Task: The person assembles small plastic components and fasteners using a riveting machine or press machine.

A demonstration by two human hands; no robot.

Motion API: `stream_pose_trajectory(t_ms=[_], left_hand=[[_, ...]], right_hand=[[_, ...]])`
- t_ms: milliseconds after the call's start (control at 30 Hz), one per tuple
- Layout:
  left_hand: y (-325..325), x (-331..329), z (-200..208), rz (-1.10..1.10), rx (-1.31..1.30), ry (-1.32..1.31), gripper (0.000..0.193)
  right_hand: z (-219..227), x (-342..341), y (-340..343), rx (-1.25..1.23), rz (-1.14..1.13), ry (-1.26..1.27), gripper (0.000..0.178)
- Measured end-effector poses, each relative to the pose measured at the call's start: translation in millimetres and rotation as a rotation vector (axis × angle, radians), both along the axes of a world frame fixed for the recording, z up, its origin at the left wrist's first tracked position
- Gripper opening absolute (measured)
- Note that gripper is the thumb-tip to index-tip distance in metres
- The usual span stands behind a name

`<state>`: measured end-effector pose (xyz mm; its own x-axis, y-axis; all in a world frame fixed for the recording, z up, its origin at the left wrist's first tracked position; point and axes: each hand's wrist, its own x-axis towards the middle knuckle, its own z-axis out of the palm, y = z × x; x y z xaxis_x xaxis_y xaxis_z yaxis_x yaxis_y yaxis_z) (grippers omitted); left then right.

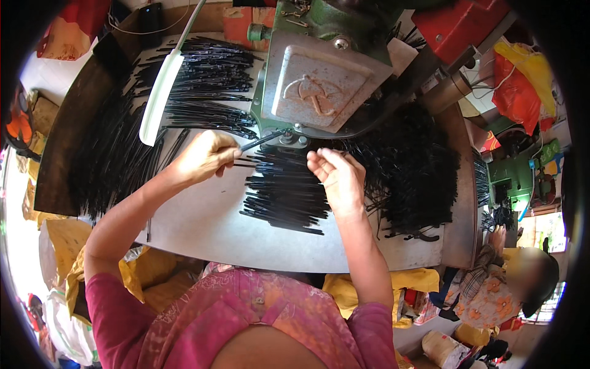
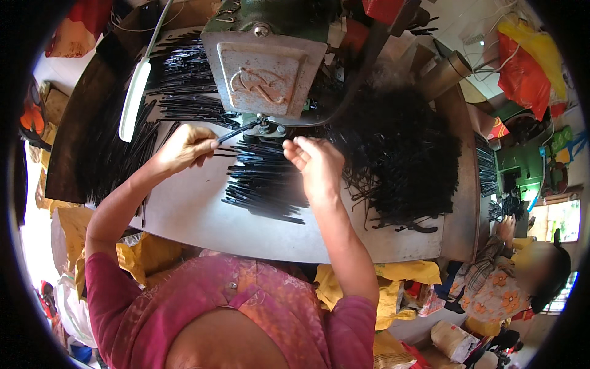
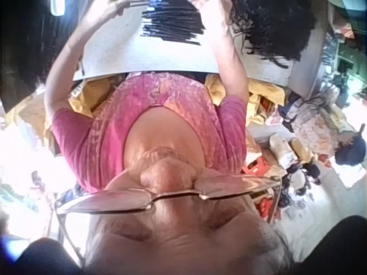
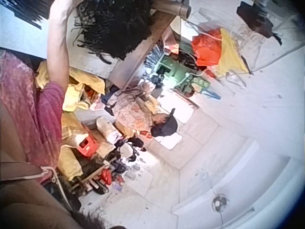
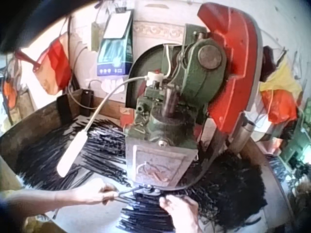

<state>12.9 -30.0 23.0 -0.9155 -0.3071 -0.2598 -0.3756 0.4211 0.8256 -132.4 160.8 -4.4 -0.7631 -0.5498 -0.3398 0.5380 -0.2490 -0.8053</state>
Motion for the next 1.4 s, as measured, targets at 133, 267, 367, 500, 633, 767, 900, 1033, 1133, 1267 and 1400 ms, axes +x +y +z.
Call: stream_pose_trajectory(t_ms=[133,267,367,500,633,767,900,1033,1133,1267,1400], left_hand=[[22,11,-4,0.112,0.593,-0.087,0.018],[52,7,-8,0.124,0.868,-0.057,0.019],[55,6,-6,0.083,0.888,-0.054,0.019],[49,6,-10,0.037,0.773,-0.056,0.020],[48,-2,-17,-0.052,0.007,0.194,0.017],[56,-12,-13,-0.043,-0.646,0.384,0.015],[72,-22,-16,0.070,-0.883,0.760,0.028],[75,-18,-11,0.180,0.507,0.106,0.022],[49,-32,-22,0.352,0.850,0.220,0.024],[31,-49,-28,0.508,1.032,0.335,0.022],[30,-52,-35,0.489,1.024,0.386,0.021]], right_hand=[[1,10,4,0.186,0.387,0.096,0.008],[4,26,-13,0.162,0.558,0.182,0.013],[3,28,-20,0.077,0.606,0.200,0.011],[12,15,-18,0.058,0.549,0.094,0.011],[0,0,-14,-0.073,0.438,0.072,0.011],[5,-2,-12,-0.083,0.334,0.030,0.012],[1,-8,-15,-0.142,0.140,-0.013,0.015],[-9,-15,-17,-0.235,0.052,-0.036,0.016],[-13,-18,-20,-0.248,0.044,-0.038,0.016],[-16,-18,-21,-0.257,0.075,-0.020,0.018],[-13,-14,-21,-0.204,0.046,-0.017,0.018]])
